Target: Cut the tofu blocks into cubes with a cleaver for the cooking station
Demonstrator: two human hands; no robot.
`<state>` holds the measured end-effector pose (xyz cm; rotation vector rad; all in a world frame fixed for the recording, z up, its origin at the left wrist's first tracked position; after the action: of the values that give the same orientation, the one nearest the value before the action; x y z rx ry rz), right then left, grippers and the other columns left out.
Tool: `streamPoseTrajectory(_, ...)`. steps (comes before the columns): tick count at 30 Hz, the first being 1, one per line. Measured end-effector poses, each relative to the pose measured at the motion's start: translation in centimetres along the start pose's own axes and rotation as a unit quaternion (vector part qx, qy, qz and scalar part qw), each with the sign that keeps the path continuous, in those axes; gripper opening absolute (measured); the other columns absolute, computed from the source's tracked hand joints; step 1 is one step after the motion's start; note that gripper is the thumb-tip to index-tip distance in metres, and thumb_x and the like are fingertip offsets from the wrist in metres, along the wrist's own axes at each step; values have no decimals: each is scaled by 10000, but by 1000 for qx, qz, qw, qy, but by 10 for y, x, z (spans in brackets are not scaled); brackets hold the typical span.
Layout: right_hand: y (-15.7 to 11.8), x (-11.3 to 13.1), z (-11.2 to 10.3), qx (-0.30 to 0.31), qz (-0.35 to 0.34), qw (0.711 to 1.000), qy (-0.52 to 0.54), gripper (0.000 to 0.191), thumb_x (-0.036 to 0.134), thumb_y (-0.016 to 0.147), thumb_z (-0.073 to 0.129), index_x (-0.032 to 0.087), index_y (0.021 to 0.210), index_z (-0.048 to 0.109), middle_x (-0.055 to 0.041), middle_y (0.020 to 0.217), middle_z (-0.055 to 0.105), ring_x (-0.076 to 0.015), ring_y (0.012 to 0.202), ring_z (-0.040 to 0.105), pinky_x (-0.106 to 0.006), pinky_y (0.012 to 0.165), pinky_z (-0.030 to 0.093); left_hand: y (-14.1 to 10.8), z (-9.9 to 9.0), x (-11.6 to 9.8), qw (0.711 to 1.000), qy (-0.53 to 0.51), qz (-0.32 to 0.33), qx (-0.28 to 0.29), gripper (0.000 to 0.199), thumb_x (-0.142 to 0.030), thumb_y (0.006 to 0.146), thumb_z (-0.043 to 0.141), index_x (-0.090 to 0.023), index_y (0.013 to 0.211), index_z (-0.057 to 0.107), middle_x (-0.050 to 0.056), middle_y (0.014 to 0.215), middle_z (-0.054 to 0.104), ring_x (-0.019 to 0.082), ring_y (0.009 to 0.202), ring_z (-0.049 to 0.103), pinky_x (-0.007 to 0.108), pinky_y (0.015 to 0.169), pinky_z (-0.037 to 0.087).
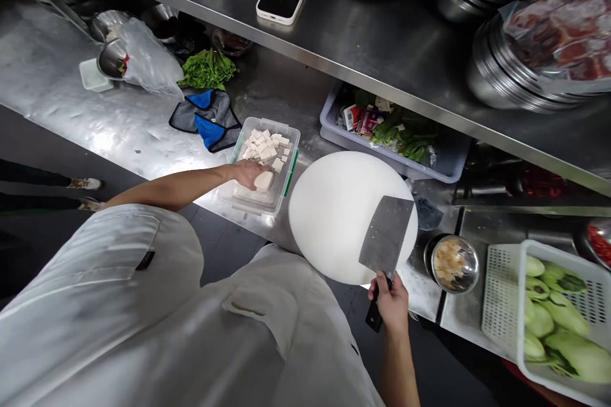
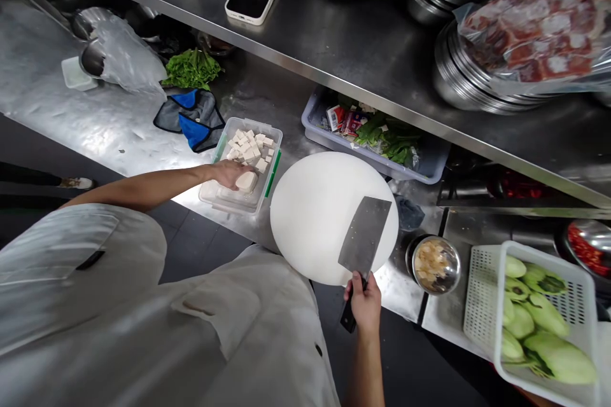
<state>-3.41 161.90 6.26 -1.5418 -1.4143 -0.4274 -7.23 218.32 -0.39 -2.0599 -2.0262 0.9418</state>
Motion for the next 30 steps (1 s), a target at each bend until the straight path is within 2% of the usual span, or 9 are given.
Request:
streamPoseTrajectory(3,1,-4,0,4,0,1000,11,453,659,868,652,237,805,499,55,542,561,-127,420,515,-270,468,441,3,-6,3,999,-48,-6,3,991,-453,539,853,-221,1447,530,185,1233,717,379,1098,655,432,920,508)
streamPoseTrajectory(6,1,-8,1,8,5,999,34,458,652,871,662,231,806,495,61,555,564,-115,422,516,-256,466,435,2,-9,1,981,-171,-40,86,1007,-487,544,841,-202,1459,531,186,1320,682,380,1175,633,422,944,523)
streamPoseTrajectory(10,-1,-9,2,7,16,998,58,473,657,864,676,227,807,486,70,551,559,-105,418,507,-241,459,425,3,-12,-9,893,-372,-77,240,965,-470,539,812,-229,1441,567,136,1335,686,350,1198,644,388,923,562)
streamPoseTrajectory(12,-1,-7,3,4,17,998,64,474,658,863,675,228,808,482,73,549,556,-103,414,503,-239,458,425,5,-16,-13,856,-427,-87,278,982,-426,496,832,-246,1430,588,128,1311,701,357,1189,658,409,915,575)
streamPoseTrajectory(15,-1,-3,3,1,16,998,62,472,655,862,674,230,801,477,72,542,552,-103,409,498,-239,455,424,5,-28,-13,821,-477,-90,301,935,-385,469,849,-262,1373,644,117,1220,743,363,1143,687,458,916,580)
streamPoseTrajectory(19,-1,-1,2,4,12,999,52,460,646,863,666,230,796,482,64,537,553,-107,411,498,-243,455,428,-7,-46,-7,788,-546,-118,259,822,-355,454,873,-236,1250,707,101,1069,780,366,1097,710,500,957,569)
streamPoseTrajectory(23,2,-5,-1,11,4,999,47,431,624,881,646,233,806,480,67,536,555,-111,418,508,-246,467,433,-29,-47,-19,729,-651,-162,138,680,-349,482,888,-176,1119,725,123,976,782,394,1103,711,515,988,563)
streamPoseTrajectory(26,6,-10,-4,25,-3,998,50,404,606,893,629,237,823,477,75,529,547,-116,418,513,-249,476,435,-39,-31,-55,666,-724,-180,25,598,-397,580,863,-147,1104,717,142,950,778,402,1084,721,533,996,563)
streamPoseTrajectory(30,14,-7,-10,51,-24,998,39,377,596,897,602,247,851,468,86,517,534,-125,409,504,-256,475,428,-27,4,-139,595,-786,-134,-97,540,-439,672,818,-134,1103,707,162,942,778,379,1012,743,534,940,594)
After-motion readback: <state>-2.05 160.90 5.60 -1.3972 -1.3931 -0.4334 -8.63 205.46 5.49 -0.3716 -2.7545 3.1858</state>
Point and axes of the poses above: each hand's wrist, its own y-axis towards the middle knuckle, its own z-axis out of the palm, x = y × z, the point moved 1 cm from there along y, towards the middle knuckle
